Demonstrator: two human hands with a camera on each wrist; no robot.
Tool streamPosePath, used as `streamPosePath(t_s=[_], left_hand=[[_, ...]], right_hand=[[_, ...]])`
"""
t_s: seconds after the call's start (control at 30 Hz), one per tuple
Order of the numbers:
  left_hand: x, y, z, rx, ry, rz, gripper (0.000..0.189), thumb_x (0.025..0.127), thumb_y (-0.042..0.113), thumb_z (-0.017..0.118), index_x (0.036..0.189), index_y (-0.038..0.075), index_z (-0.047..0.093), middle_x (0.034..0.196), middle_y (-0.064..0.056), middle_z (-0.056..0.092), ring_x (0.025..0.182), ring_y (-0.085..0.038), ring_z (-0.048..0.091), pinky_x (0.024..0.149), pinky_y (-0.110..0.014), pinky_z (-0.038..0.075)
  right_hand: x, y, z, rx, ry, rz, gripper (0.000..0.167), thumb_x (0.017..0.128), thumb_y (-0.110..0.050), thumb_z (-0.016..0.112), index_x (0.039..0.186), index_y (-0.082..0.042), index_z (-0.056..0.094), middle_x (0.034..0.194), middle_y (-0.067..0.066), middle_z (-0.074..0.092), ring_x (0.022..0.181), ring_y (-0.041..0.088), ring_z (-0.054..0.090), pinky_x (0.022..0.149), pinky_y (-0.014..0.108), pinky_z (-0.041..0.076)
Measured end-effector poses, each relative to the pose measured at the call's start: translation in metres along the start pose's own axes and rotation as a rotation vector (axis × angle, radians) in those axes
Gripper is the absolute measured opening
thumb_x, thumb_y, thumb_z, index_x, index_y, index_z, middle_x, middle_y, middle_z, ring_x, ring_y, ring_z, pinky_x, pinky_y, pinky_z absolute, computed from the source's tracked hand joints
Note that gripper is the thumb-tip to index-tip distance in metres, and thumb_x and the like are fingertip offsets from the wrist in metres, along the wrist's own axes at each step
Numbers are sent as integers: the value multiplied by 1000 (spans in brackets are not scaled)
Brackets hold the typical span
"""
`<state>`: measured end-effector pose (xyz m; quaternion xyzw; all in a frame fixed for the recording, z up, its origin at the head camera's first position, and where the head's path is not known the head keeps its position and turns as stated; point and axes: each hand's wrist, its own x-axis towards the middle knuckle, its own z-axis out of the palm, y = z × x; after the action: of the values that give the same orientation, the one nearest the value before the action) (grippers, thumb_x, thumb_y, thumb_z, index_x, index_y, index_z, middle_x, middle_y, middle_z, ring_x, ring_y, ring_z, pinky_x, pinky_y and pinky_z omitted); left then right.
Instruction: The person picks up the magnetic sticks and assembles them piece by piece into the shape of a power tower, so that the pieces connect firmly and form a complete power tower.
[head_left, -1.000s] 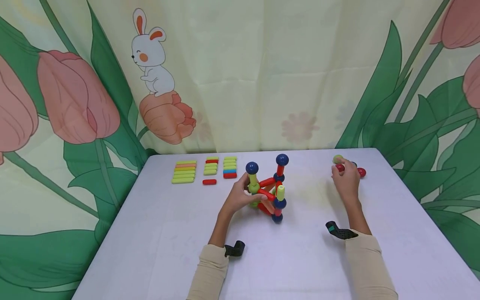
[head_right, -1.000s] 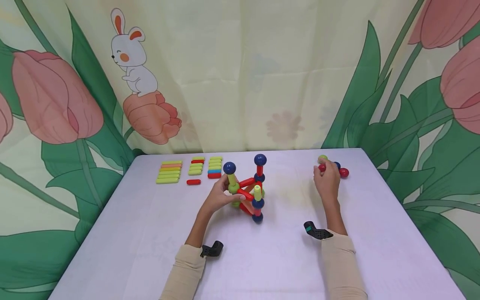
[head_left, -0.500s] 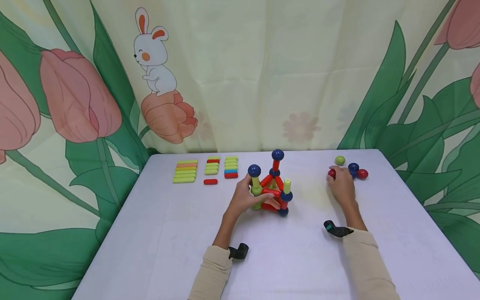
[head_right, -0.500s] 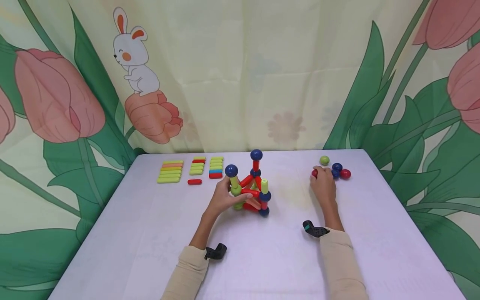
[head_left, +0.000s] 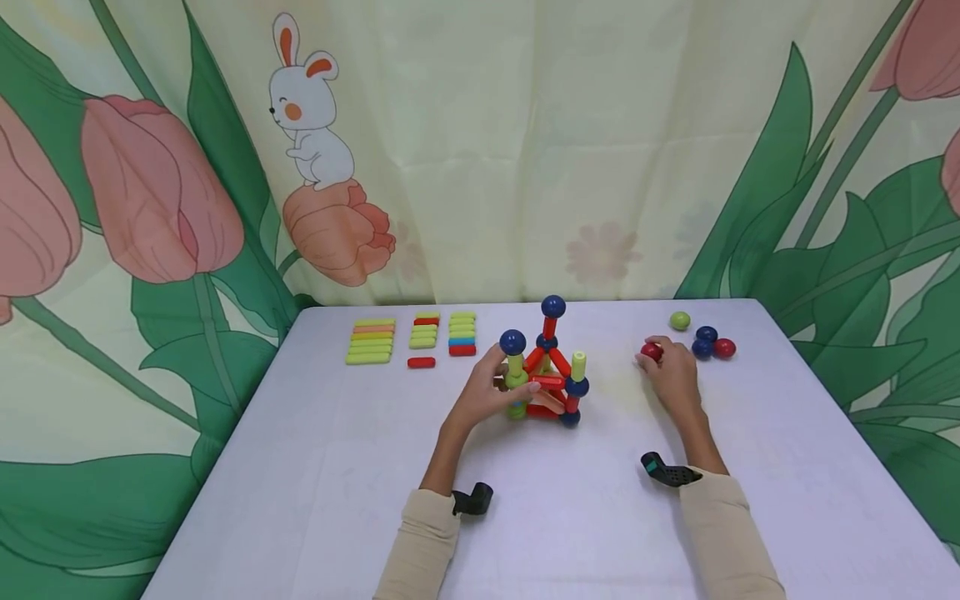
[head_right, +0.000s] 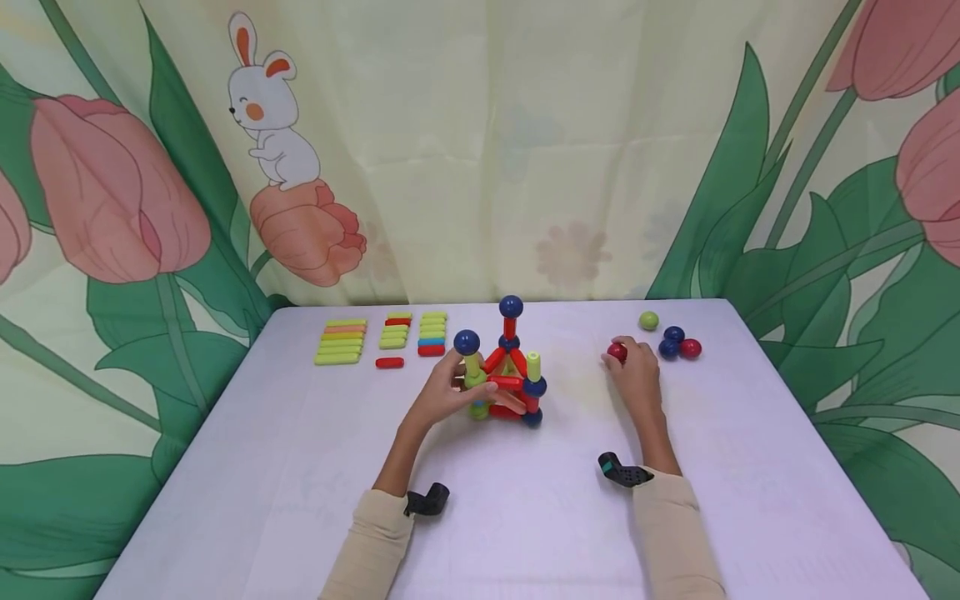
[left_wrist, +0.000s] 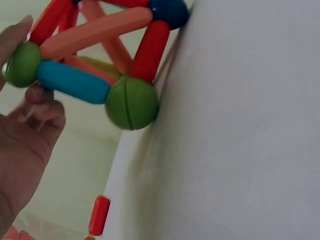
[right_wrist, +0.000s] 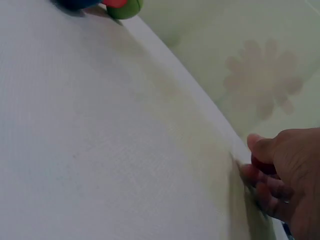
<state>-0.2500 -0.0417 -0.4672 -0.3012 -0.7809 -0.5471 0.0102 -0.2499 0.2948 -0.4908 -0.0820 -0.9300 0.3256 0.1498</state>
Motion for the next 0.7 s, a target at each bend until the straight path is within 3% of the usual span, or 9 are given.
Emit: streamPosePath(t_s=[0.1, 0.2, 0.4, 0.57, 0.7], left_hand=[[-1, -1, -4, -21, -51, -14, 37, 87, 33, 73, 115, 19, 54, 102, 0, 56, 79, -13, 56, 64, -25, 52], [0, -1, -4, 10, -58, -2, 32, 87, 33, 73, 110, 18, 57, 101, 1, 55, 81, -13, 54, 64, -24, 51], [1, -2, 3, 49, 24, 87, 27, 85, 25, 76, 104, 15, 60, 94, -2, 53, 74, -13, 50, 58, -20, 45], [1, -1, 10, 77, 84, 142, 25, 83, 24, 78, 100, 12, 63, 94, -4, 53, 74, -11, 49, 56, -19, 45], [1, 1, 15, 105, 107, 145, 26, 83, 24, 77, 100, 12, 63, 97, -4, 52, 73, -10, 49, 56, -18, 44]], right_hand=[[-1, -3, 0, 138, -20, 10, 41, 95, -23, 65, 131, -4, 56, 111, 24, 56, 88, 27, 58, 68, 25, 51], [-2, -12, -3, 290, -51, 13, 43, 96, -29, 62, 133, -9, 56, 114, 21, 57, 83, 19, 65, 62, 16, 52], [-8, -49, -15, 486, -102, -83, 49, 97, -32, 60, 138, -6, 51, 115, 18, 58, 84, 7, 68, 67, 16, 54], [-17, -83, -28, 574, -126, -112, 55, 92, -33, 67, 138, -8, 50, 112, 0, 60, 87, 0, 65, 72, 14, 53], [-26, -103, -37, 675, -141, -178, 48, 91, -22, 70, 133, -6, 54, 112, -9, 61, 93, 4, 64, 78, 15, 54]])
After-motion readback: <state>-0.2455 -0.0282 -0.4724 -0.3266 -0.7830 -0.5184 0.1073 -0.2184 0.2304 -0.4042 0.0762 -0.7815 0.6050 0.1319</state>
